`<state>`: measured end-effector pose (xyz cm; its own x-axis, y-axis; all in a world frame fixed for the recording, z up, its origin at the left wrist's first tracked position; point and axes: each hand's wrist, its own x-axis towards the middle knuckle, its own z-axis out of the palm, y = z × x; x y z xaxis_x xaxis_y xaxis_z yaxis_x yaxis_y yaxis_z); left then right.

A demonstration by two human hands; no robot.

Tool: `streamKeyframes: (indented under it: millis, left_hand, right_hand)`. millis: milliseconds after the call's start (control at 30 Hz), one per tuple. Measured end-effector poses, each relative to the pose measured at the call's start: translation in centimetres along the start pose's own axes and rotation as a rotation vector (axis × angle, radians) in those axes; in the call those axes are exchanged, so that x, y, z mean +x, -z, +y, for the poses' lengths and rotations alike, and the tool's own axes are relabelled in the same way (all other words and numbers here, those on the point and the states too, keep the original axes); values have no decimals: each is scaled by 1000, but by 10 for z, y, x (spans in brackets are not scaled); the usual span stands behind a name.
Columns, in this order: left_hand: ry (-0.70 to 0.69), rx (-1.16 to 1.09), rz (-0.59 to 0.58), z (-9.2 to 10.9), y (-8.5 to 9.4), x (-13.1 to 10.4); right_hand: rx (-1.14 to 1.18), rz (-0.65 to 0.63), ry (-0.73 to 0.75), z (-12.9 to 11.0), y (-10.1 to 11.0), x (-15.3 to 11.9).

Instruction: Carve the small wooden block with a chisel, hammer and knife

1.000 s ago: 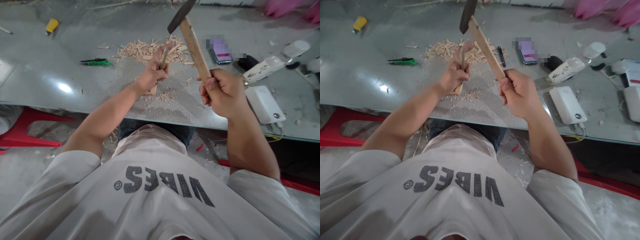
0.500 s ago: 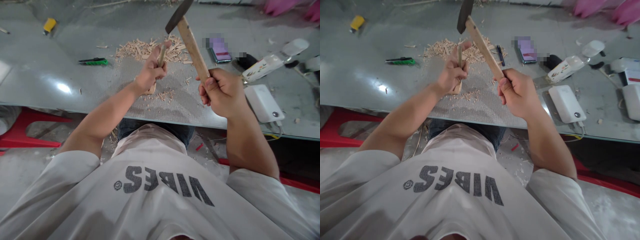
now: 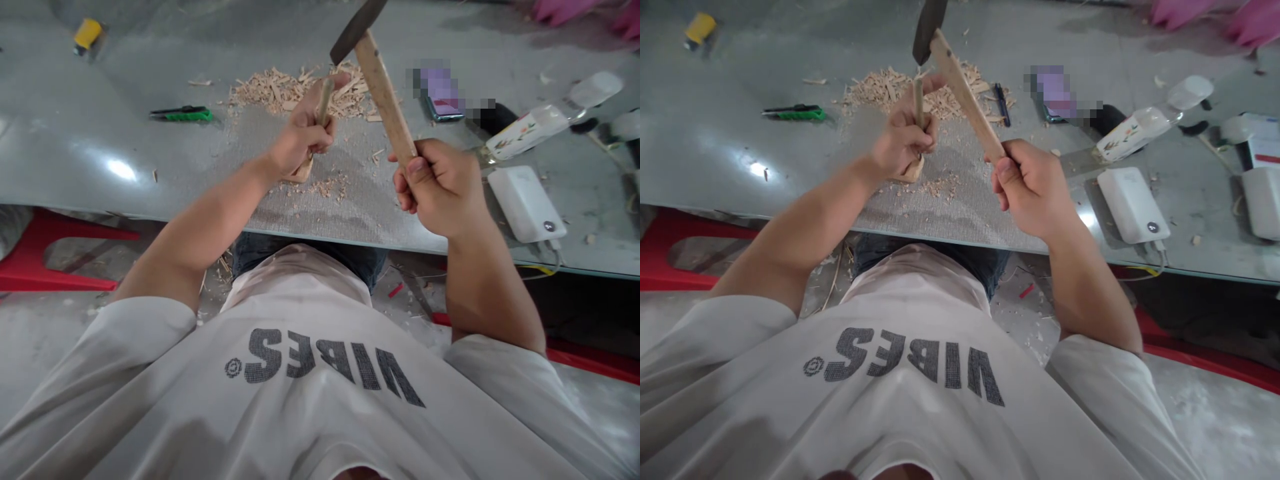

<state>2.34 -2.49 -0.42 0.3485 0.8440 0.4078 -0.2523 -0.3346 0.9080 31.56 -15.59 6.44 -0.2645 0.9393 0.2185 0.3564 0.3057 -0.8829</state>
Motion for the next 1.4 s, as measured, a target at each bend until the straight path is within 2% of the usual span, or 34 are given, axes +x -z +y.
streamKeyframes:
  millis: [167, 367, 533, 600, 667, 733, 833, 900, 1033, 1100, 1167, 1233, 1333, 1400]
  left_hand:
    - [-26, 62, 97, -2, -7, -1]
    - [-5, 96, 133, -14, 1, -1]
    - [-3, 158, 118, -12, 4, -3]
    - [9, 213, 105, -9, 6, -5]
    - [19, 238, 76, -9, 7, -5]
    - [-12, 193, 91, -15, 6, -2]
    - [-76, 99, 137, -29, 4, 5]
    - [-65, 107, 157, -33, 3, 7]
    - [16, 181, 66, -26, 5, 4]
    - [-17, 137, 49, -24, 6, 3]
    - [-71, 42, 111, -25, 6, 3]
    - [-94, -56, 180, -24, 4, 2]
    - [-19, -147, 217, -15, 0, -3]
    - [60, -194, 237, -5, -4, -7]
  right_hand:
    - [-54, -27, 6, -9, 6, 1]
    - [-86, 25, 54, -33, 15, 8]
    - [-328, -158, -79, -51, 29, 21]
    - [-325, -119, -71, -58, 31, 23]
    - [-254, -40, 5, -65, 29, 23]
    - [-251, -47, 39, -70, 28, 24]
    - [-419, -162, -40, -76, 30, 26]
    - [-460, -151, -59, -81, 31, 25]
    - [-313, -4, 87, -88, 31, 22]
    - [-333, -54, 77, -88, 31, 22]
    - [-406, -122, -1, -86, 31, 22]
    - [-420, -106, -49, -85, 29, 22]
    - [-294, 17, 12, -88, 24, 22]
    - [-324, -27, -4, -90, 20, 24]
